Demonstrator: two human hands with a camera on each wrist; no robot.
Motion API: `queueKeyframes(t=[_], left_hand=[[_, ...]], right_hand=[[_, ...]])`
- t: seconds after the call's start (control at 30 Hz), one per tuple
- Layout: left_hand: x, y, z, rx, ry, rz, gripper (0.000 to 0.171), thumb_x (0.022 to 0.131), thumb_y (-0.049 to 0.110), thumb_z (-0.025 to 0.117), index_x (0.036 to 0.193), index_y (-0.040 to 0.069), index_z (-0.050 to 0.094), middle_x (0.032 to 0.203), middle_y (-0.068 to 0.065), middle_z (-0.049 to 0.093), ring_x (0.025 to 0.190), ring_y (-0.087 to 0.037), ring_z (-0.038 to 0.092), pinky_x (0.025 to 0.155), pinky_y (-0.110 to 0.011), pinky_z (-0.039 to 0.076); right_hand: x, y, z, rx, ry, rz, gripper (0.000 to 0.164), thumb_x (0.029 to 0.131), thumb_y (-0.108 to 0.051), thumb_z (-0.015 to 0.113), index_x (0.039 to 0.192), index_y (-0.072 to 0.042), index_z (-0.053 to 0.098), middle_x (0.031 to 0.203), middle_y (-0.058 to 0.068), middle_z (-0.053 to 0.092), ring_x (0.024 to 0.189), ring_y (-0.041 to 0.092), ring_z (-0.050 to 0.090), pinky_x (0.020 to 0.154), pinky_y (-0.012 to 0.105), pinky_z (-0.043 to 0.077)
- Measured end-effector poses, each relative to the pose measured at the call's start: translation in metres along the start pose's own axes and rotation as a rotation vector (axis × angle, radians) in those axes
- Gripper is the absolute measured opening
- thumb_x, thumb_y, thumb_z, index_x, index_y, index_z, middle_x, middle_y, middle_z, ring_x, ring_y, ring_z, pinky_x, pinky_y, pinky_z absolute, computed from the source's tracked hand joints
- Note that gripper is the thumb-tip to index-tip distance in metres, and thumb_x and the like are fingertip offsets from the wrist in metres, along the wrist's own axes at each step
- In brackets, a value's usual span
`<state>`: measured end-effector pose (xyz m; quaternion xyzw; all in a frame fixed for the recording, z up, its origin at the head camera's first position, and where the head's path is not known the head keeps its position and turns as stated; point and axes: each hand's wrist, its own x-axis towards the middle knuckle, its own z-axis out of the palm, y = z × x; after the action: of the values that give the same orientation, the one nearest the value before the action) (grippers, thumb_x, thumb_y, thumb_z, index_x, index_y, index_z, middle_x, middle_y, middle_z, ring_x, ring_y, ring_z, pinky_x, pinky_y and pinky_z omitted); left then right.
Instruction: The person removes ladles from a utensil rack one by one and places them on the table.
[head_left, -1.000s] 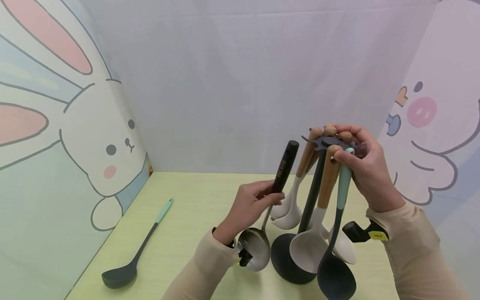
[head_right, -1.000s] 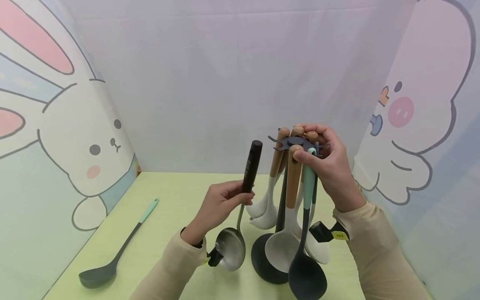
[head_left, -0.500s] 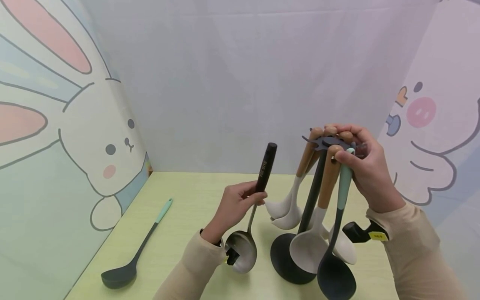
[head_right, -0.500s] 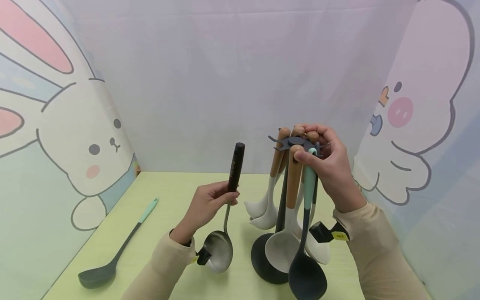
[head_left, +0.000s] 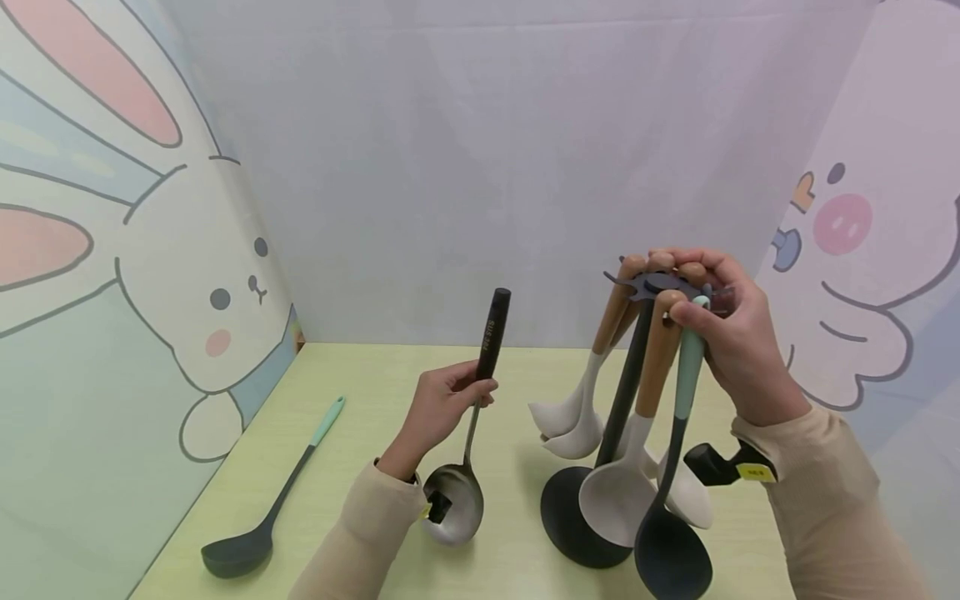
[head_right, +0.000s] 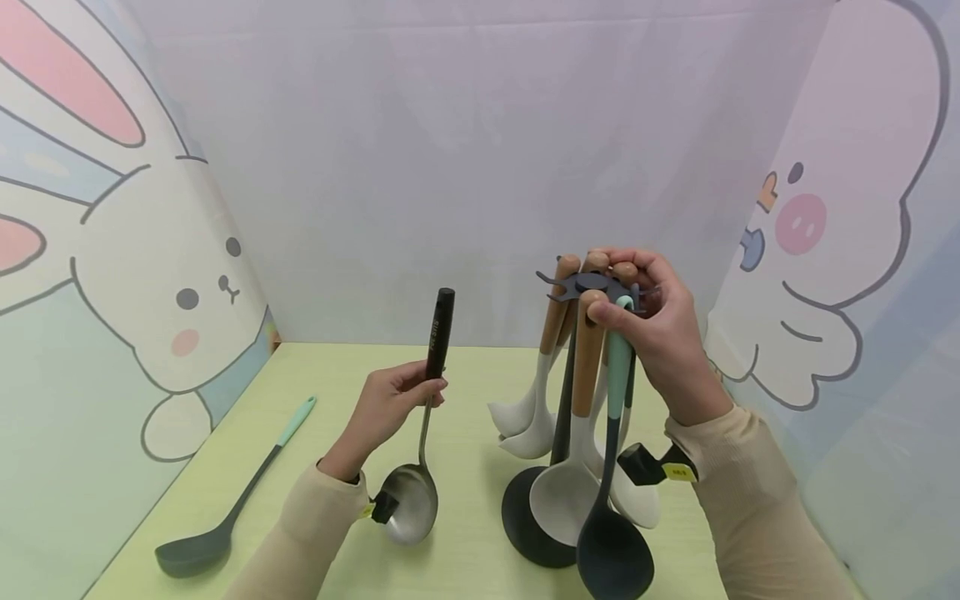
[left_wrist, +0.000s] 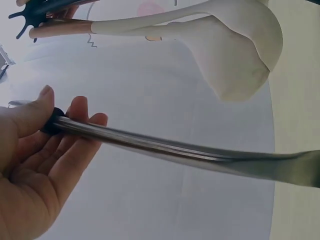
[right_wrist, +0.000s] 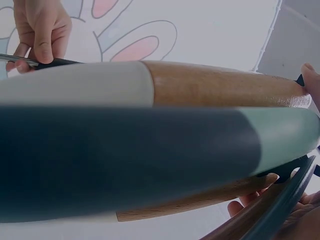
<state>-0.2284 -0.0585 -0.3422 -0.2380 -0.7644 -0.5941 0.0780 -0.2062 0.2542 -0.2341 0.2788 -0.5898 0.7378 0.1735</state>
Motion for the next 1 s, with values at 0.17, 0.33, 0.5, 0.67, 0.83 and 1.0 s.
queueKeyframes(t=[0.17, 0.33, 0.5, 0.67, 0.83, 1.0], left_hand=[[0.000, -0.010, -0.007, 0.020, 0.009, -0.041, 0.022, 0.094, 0.010, 0.069, 0.111, -0.004, 0.071, 0.084, -0.018, 0.071, 0.078, -0.035, 0.070, 0.072, -0.032, 0.060], [-0.002, -0.015, -0.014, 0.039, 0.009, -0.058, 0.023, 0.095, 0.010, 0.068, 0.113, -0.005, 0.070, 0.084, -0.018, 0.071, 0.077, -0.033, 0.070, 0.072, -0.031, 0.060], [-0.003, -0.020, -0.021, 0.048, 0.027, -0.083, 0.022, 0.095, 0.008, 0.068, 0.112, -0.005, 0.071, 0.084, -0.019, 0.071, 0.077, -0.034, 0.070, 0.071, -0.031, 0.060], [-0.005, -0.024, -0.029, 0.069, 0.031, -0.101, 0.024, 0.095, 0.010, 0.069, 0.113, -0.005, 0.070, 0.082, -0.016, 0.071, 0.076, -0.031, 0.070, 0.070, -0.032, 0.060], [-0.008, -0.028, -0.037, 0.095, 0.034, -0.124, 0.025, 0.096, 0.012, 0.067, 0.113, -0.006, 0.070, 0.080, -0.013, 0.071, 0.074, -0.029, 0.070, 0.069, -0.032, 0.060], [-0.009, -0.037, -0.045, 0.115, 0.043, -0.169, 0.023, 0.096, 0.011, 0.067, 0.111, -0.006, 0.070, 0.080, -0.013, 0.071, 0.075, -0.032, 0.070, 0.070, -0.032, 0.060]], right_hand=[[0.000, 0.000, 0.000, 0.006, -0.001, 0.002, 0.042, 0.088, -0.005, 0.074, 0.126, -0.001, 0.055, 0.132, 0.016, 0.054, 0.107, 0.020, 0.056, 0.082, 0.022, 0.053], [0.000, 0.000, 0.000, 0.007, 0.000, -0.004, 0.043, 0.088, -0.005, 0.074, 0.126, -0.001, 0.055, 0.132, 0.015, 0.055, 0.109, 0.021, 0.055, 0.083, 0.022, 0.053], [0.000, 0.000, 0.000, 0.019, -0.001, -0.002, 0.042, 0.089, -0.004, 0.074, 0.126, -0.001, 0.055, 0.132, 0.015, 0.055, 0.107, 0.020, 0.056, 0.082, 0.022, 0.053], [-0.001, 0.000, 0.000, 0.019, -0.001, 0.007, 0.042, 0.089, -0.004, 0.073, 0.127, -0.001, 0.055, 0.133, 0.015, 0.055, 0.106, 0.020, 0.056, 0.081, 0.022, 0.054], [-0.001, 0.000, 0.000, 0.018, 0.003, 0.007, 0.043, 0.089, -0.005, 0.074, 0.127, -0.002, 0.055, 0.132, 0.015, 0.054, 0.106, 0.020, 0.056, 0.081, 0.022, 0.053], [-0.001, 0.000, 0.001, 0.023, 0.008, 0.007, 0.042, 0.088, -0.005, 0.074, 0.126, -0.001, 0.055, 0.132, 0.015, 0.055, 0.106, 0.019, 0.056, 0.081, 0.022, 0.054]])
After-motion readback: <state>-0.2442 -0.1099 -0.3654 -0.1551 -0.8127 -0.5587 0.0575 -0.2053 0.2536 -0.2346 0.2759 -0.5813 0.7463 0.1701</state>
